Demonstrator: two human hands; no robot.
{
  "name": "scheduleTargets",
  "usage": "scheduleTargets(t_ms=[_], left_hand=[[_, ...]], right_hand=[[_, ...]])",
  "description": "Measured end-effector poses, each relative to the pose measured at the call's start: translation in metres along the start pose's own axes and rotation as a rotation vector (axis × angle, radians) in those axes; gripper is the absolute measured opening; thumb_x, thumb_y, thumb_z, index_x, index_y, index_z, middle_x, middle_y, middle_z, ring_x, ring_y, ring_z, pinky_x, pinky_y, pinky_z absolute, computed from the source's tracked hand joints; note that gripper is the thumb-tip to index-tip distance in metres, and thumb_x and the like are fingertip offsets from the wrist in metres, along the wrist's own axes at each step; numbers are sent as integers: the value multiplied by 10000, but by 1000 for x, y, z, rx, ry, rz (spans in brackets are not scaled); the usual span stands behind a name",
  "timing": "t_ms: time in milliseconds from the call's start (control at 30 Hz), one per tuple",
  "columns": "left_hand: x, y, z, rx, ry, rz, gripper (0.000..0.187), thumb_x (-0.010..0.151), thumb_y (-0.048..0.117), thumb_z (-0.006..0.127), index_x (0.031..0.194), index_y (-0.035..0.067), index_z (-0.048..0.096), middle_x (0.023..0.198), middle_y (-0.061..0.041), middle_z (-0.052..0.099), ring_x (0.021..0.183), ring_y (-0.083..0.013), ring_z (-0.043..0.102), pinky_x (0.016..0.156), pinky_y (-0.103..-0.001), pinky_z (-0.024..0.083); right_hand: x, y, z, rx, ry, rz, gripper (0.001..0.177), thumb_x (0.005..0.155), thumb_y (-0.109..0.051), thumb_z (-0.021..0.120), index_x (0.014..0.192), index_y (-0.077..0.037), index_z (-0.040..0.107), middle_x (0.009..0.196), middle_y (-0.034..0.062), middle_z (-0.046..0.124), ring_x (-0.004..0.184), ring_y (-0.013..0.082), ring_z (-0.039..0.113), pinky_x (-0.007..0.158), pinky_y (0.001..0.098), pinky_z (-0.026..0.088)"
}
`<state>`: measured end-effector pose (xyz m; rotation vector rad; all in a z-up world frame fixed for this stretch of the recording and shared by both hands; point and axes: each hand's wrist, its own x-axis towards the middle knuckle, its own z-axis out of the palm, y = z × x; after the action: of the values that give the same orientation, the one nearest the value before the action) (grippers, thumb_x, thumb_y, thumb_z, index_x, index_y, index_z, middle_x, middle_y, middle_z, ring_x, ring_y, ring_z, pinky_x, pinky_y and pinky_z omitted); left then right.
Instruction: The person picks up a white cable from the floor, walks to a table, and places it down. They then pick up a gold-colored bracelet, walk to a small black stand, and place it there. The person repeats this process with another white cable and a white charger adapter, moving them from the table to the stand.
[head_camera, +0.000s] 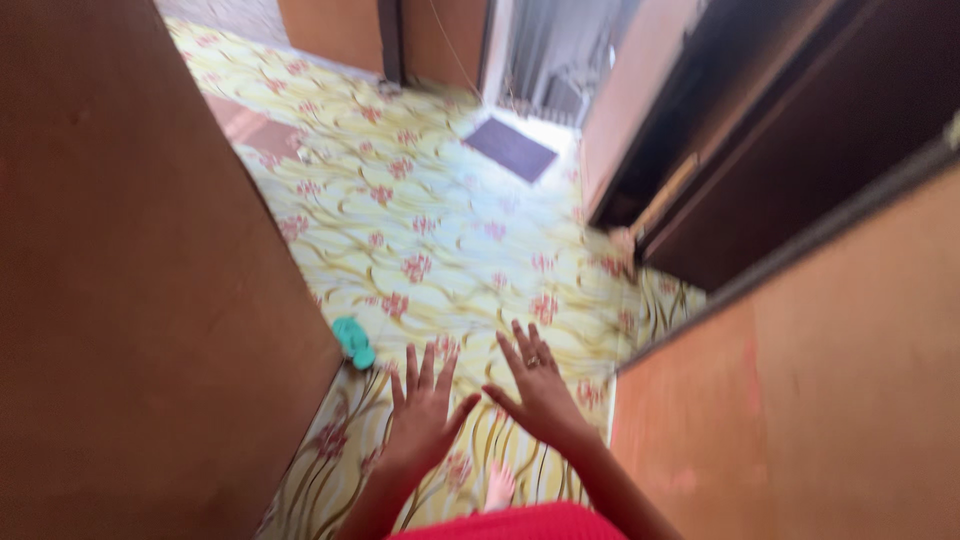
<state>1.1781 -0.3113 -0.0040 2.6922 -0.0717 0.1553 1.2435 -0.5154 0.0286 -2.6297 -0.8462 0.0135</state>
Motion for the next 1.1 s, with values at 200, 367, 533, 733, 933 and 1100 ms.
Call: scheduleTargets(t_ms=[200,367,533,733,933,1100], left_hand=[[72,38,24,-45,54,-88,803,987,653,420,1557,94,337,1660,-215,176,1556,-404,-10,1186,-624,26],[113,58,31,-43,96,-88,814,991,640,430,1572,80,318,1672,-178,168,1553,-393,5,1184,-628,32],[137,60,41,-49,120,-70,808,991,631,443,1574,84,327,1678,-160,176,1561,-388,13,1188,-631,29],[174,41,53,-83,120,-115,809,994,622,449,1575,71,331,1692,-156,166,1567,-398,-8,1183,-654,22],[256,11,55,-55,133,-111,837,990,625,455,1584,57,293,1703,-131,145,1568,-375,-37,1184,-660,12],[350,-18,37,-70,176,-88,855,966,633,456,1592,83,261,1705,-105,132,1574,-339,-39,1179,-635,24]], right_hand=[[47,67,-32,28,-18,-106,815,989,-507,595,1611,-94,270,1681,203,171,1563,416,77,1238,503,133],[70,104,-53,7,41,-173,792,1004,-511,567,1609,-87,281,1695,212,165,1571,415,74,1250,507,131],[90,128,-60,39,-11,-127,798,1001,-533,549,1610,-90,284,1694,202,162,1570,401,64,1245,505,132],[133,148,-51,79,-34,-146,797,1006,-537,549,1610,-89,285,1699,202,161,1586,394,63,1248,501,148],[206,178,-51,74,-25,-139,798,1001,-512,567,1610,-81,286,1695,211,157,1573,406,63,1233,524,156],[286,203,-58,81,11,-175,786,997,-505,580,1600,-89,294,1691,203,170,1572,401,81,1245,518,176]])
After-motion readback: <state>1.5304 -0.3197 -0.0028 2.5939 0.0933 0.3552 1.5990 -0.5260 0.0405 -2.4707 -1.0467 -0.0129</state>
